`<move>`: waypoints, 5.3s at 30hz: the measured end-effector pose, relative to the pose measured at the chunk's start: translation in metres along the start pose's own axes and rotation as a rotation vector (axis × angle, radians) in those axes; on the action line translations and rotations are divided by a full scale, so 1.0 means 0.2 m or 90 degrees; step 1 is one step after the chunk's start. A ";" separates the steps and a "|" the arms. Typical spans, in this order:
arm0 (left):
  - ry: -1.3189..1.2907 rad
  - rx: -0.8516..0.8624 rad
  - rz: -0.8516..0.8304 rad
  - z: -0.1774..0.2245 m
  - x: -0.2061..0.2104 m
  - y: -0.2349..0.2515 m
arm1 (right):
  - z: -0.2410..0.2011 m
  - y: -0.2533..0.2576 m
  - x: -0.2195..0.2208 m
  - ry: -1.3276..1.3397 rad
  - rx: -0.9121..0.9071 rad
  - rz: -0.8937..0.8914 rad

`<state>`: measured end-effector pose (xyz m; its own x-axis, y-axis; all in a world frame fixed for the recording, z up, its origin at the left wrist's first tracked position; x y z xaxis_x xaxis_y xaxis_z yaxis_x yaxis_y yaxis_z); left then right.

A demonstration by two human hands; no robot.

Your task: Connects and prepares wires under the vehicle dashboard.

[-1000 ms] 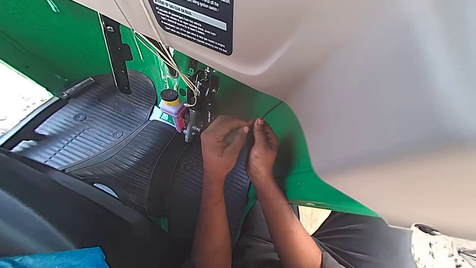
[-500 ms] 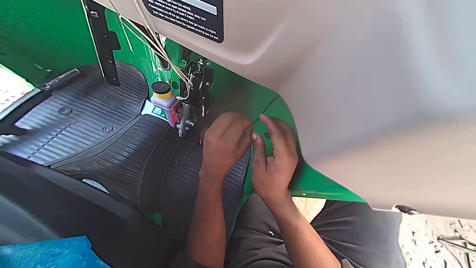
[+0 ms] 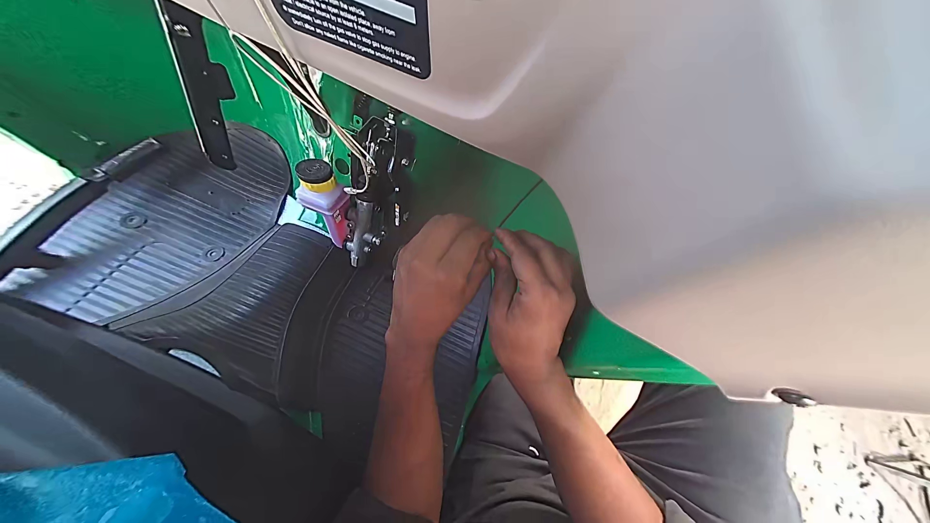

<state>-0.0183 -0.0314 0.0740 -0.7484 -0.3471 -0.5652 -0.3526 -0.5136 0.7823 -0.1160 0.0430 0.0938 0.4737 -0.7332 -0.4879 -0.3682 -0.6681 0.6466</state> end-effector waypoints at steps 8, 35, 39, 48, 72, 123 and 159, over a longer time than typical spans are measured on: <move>0.007 0.000 -0.009 -0.01 0.01 -0.01 | 0.01 0.01 0.02 -0.018 0.026 -0.019; -0.117 -0.052 -0.110 0.01 -0.06 0.01 | 0.13 -0.01 0.01 0.335 0.297 -0.026; -0.144 -0.084 -0.112 0.00 -0.05 0.01 | 0.13 -0.01 0.01 0.377 0.292 -0.030; -0.137 -0.070 -0.095 -0.02 -0.05 0.01 | 0.12 -0.01 0.00 0.406 0.261 -0.024; -0.188 -0.030 -0.164 -0.07 -0.04 0.04 | 0.00 -0.04 -0.02 0.018 -0.033 0.016; -0.731 -0.261 -0.309 -0.16 0.06 -0.09 | 0.12 -0.25 0.20 1.093 0.936 -0.146; -0.831 -0.334 -0.269 -0.17 0.09 -0.12 | 0.16 -0.18 0.19 0.803 0.602 -0.117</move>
<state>-0.0036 -0.0523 0.0360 -0.7096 0.6920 0.1328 -0.6431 -0.7130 0.2792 -0.1101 0.0349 0.0346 0.7204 -0.3875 0.5752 -0.3497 -0.9192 -0.1811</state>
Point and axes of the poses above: each hand's wrist, its own y-axis towards the middle knuckle, its own x-axis out of the palm, z = x × y, the point moved 6 cm from there along y, towards the middle knuckle, and after that the axes turned 13 degrees about y, right-handed, at the moved point
